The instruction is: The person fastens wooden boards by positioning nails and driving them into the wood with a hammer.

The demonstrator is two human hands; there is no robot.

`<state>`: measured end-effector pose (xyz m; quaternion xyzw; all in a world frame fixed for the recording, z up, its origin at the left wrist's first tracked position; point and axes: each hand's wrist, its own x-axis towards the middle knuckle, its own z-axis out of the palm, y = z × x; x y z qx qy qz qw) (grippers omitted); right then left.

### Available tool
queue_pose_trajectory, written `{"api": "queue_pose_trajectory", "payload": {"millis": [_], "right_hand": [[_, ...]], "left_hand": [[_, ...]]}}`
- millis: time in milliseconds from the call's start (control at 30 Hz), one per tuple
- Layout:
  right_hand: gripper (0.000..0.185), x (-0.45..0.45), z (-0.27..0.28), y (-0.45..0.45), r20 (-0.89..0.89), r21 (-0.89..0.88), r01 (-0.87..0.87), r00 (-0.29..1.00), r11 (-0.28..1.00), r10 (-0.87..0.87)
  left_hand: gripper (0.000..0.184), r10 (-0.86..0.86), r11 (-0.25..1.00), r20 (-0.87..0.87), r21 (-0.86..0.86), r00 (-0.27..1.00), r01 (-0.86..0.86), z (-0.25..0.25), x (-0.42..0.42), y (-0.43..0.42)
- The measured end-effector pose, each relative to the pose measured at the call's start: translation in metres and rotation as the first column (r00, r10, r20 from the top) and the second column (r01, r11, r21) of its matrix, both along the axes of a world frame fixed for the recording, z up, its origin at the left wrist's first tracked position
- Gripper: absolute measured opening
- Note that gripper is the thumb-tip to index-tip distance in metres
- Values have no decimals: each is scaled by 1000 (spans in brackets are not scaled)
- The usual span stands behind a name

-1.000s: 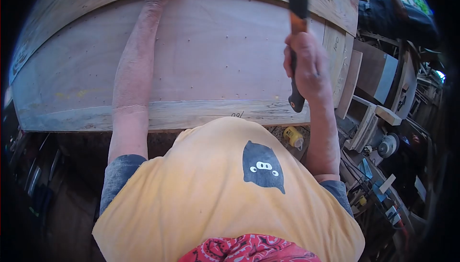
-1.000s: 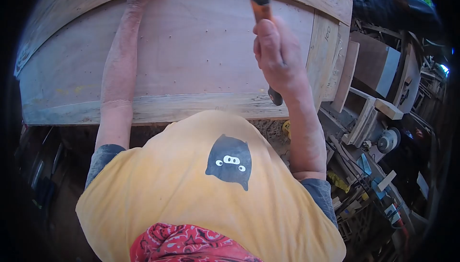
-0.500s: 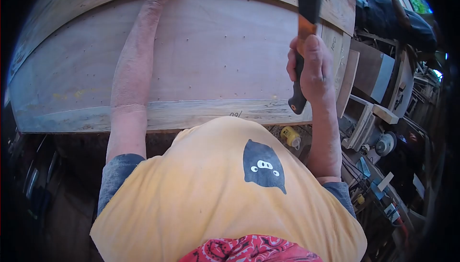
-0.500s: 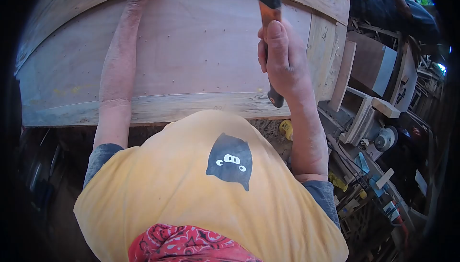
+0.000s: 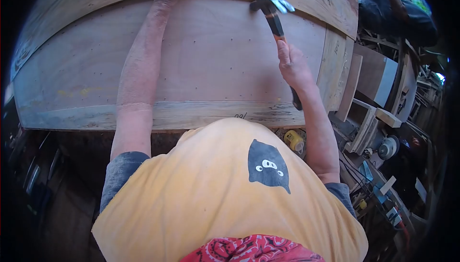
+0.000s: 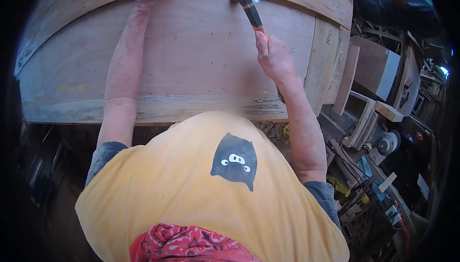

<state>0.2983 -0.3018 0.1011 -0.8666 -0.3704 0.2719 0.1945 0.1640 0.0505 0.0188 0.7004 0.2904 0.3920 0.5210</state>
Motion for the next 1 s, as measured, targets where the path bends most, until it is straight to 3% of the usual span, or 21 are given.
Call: {"api": "queue_pose_trajectory", "payload": {"millis": [33, 133, 333, 400, 467, 533, 633, 733, 867, 1000], "right_hand": [[53, 4, -7, 0, 43, -25, -42, 998, 999, 43], [52, -10, 39, 11, -408, -41, 263, 876, 964, -256], [51, -21, 82, 14, -264, 235, 208, 954, 949, -144], [54, -11, 46, 8, -114, 81, 125, 987, 989, -116], [55, 1, 3, 1, 43, -138, 28, 999, 990, -23], [56, 3, -5, 6, -36, -149, 90, 995, 985, -97], [56, -16, 3, -12, -145, -110, 139, 977, 984, -154], [54, -21, -6, -14, -240, -36, 152, 958, 988, -156], [51, -24, -18, -24, -320, 0, 179, 932, 984, -170], [50, -25, -10, -23, -319, 8, 190, 931, 982, -177]], "left_hand": [[14, 1, 1000, 4, 9, 1000, -1, 2, 1, -2], [13, 15, 999, -11, -37, 1000, -15, 12, -5, 4], [12, -30, 992, 21, -122, 999, 33, -2, -3, 6], [12, -43, 989, 48, -137, 998, 49, -5, -2, 4], [6, -169, 952, 113, -238, 979, 191, 5, 1, -18], [5, -299, 909, 184, -244, 936, 338, 9, 6, -46], [10, -381, 895, -49, 229, 923, 382, 19, 11, -66], [14, -338, 651, -441, 527, 831, 545, 22, 5, -72], [16, -267, 597, -596, 514, 757, 616, 25, -3, -82], [16, -289, 629, -496, 546, 819, 553, 26, -7, -88]]}}
